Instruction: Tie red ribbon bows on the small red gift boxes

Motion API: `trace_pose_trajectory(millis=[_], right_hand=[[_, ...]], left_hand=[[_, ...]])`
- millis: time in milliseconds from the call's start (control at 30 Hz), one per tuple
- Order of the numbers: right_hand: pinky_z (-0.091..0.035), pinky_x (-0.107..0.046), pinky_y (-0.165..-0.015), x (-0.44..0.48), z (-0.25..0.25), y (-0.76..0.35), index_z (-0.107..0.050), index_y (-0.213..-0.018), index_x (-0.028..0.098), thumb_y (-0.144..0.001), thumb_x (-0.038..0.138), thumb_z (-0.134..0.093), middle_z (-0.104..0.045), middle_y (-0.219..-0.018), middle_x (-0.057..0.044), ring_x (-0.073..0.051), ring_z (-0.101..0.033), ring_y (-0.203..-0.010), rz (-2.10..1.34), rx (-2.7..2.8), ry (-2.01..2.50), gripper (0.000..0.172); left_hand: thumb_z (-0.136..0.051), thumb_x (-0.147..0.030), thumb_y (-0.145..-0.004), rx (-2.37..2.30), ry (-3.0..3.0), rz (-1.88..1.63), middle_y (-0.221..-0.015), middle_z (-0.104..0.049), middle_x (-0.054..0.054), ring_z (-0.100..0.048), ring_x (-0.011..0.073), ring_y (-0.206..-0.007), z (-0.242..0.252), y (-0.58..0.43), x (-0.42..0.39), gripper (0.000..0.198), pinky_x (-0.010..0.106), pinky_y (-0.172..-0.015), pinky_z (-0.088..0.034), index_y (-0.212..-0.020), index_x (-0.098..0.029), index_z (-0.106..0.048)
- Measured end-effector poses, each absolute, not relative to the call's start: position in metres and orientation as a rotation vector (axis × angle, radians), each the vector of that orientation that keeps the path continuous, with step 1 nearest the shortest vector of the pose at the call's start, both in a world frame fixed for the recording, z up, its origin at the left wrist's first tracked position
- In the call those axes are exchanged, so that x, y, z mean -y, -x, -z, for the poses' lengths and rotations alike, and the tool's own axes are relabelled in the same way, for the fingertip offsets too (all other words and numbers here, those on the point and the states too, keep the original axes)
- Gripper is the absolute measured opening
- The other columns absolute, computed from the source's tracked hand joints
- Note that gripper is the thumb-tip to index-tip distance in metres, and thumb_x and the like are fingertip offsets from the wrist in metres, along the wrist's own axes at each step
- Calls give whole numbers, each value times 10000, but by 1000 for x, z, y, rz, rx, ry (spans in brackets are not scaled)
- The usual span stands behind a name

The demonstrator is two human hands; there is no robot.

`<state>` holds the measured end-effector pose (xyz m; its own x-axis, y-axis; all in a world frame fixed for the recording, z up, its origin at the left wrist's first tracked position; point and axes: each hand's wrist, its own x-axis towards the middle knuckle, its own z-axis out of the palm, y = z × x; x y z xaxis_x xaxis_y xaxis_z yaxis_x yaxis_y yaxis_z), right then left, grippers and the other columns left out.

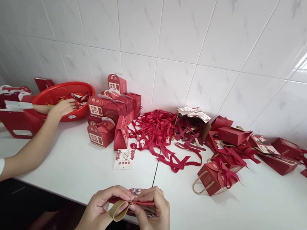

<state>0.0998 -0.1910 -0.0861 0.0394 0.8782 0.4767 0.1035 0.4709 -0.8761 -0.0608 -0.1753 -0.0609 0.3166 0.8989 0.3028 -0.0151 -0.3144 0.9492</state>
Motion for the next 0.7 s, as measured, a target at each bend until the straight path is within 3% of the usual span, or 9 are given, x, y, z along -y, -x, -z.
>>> trace_pose_trajectory(millis=[200,533,700], right_hand=[[-503,-260,-604,191,88,-99,-544,-741,197,-757,188,-709,-622,-785,-41,-169,-624,-749,-842,1343,905,167],[-517,-243,-583,191,95,-95,-555,-717,186,-752,245,-711,-629,-778,-45,-155,-630,-680,-1001,1149,938,171],[-499,-239,-572,189,99,-96,-552,-692,184,-724,295,-736,-631,-737,-33,-149,-609,-648,-1023,1072,995,217]], left_hand=[[-650,-277,-812,-884,-1476,-1082,-1026,-662,61,-644,213,-946,64,61,173,165,271,-790,-534,-967,-219,-641],[-735,-263,-718,-947,-1182,-1162,-800,-664,39,-636,178,-784,65,50,177,176,240,-680,-530,-810,-177,-611],[-739,-258,-700,-910,-1125,-1156,-820,-663,39,-621,163,-761,60,45,179,207,219,-641,-520,-845,-174,-616]])
